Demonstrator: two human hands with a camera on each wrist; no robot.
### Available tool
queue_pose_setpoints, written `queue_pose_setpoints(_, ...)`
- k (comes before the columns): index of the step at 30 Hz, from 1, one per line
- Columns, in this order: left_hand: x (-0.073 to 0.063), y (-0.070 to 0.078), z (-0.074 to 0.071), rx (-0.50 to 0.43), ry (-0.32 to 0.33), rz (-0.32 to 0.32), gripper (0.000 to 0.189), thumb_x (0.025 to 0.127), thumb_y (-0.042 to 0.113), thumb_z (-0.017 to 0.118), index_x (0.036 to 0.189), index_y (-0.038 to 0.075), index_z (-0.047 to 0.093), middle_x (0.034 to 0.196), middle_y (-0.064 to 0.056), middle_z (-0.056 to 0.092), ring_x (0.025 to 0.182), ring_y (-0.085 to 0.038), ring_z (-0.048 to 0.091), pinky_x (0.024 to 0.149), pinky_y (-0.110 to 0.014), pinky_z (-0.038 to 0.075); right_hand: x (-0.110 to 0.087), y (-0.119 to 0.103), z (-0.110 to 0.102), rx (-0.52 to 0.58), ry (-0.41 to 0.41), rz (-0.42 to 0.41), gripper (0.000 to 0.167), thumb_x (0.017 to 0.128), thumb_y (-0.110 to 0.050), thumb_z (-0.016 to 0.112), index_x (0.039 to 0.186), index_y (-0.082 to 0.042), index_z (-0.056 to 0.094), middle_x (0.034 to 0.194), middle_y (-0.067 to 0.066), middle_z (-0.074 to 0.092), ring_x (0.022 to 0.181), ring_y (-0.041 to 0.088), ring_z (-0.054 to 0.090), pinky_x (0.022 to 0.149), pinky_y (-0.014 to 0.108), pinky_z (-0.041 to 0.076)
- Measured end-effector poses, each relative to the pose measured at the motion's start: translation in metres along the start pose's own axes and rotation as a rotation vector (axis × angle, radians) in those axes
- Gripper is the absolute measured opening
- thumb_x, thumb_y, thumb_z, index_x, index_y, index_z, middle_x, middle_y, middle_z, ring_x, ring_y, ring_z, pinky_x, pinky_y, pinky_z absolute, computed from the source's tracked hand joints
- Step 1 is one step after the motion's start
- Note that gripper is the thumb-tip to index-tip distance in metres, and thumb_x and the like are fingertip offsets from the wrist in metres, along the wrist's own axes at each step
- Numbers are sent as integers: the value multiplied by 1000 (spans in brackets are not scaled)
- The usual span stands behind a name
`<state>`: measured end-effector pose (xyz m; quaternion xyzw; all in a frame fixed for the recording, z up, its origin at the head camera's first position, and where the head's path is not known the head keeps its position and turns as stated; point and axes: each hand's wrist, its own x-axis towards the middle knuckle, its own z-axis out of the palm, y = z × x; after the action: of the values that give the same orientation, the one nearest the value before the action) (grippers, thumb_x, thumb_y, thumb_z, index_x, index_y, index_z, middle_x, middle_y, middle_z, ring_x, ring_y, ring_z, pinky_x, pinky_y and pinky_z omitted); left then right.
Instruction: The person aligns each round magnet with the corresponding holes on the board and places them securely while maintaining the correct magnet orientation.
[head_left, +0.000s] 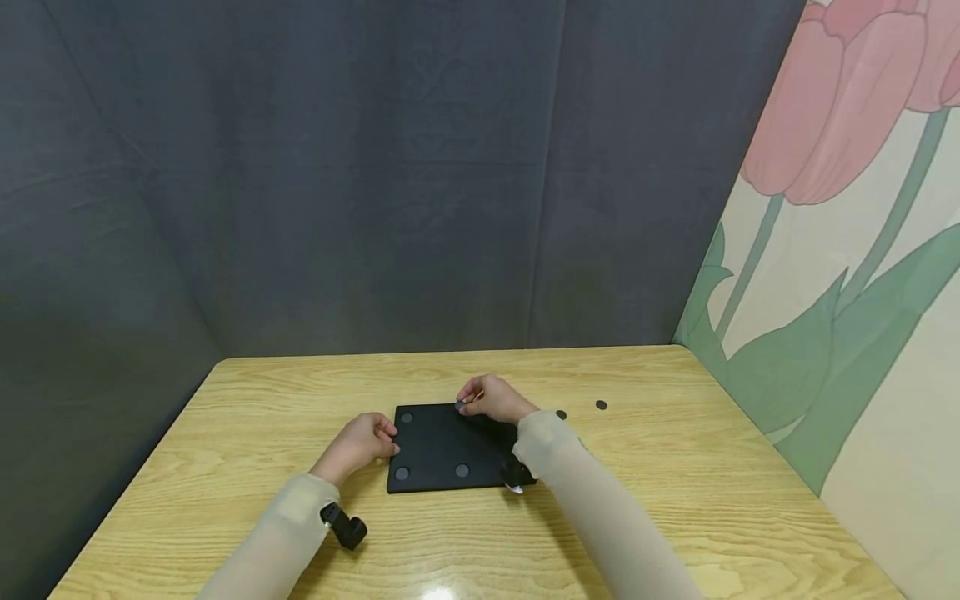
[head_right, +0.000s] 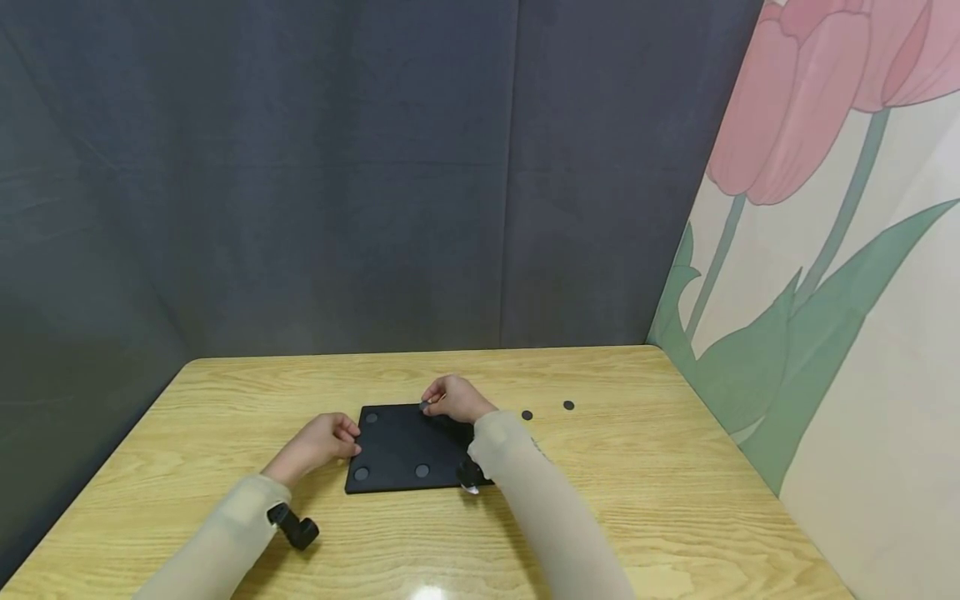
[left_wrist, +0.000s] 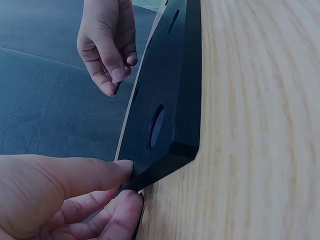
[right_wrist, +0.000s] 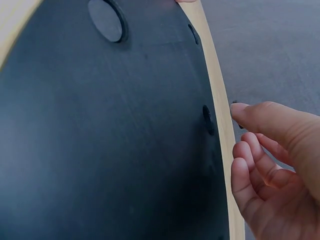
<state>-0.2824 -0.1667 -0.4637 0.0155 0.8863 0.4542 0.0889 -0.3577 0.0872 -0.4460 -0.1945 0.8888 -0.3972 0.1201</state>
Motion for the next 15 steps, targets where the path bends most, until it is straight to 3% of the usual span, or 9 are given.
queue_pose_setpoints(15,-2,0,0,-21,-7,-9,21,80,-2,72,97,0,59,82,-10,56,70,-20,53,62,-30,44,0,5,4,30,-10,7,14,85,-6,73,98,-2,69,85,2,59,74,11,50,65,21,43)
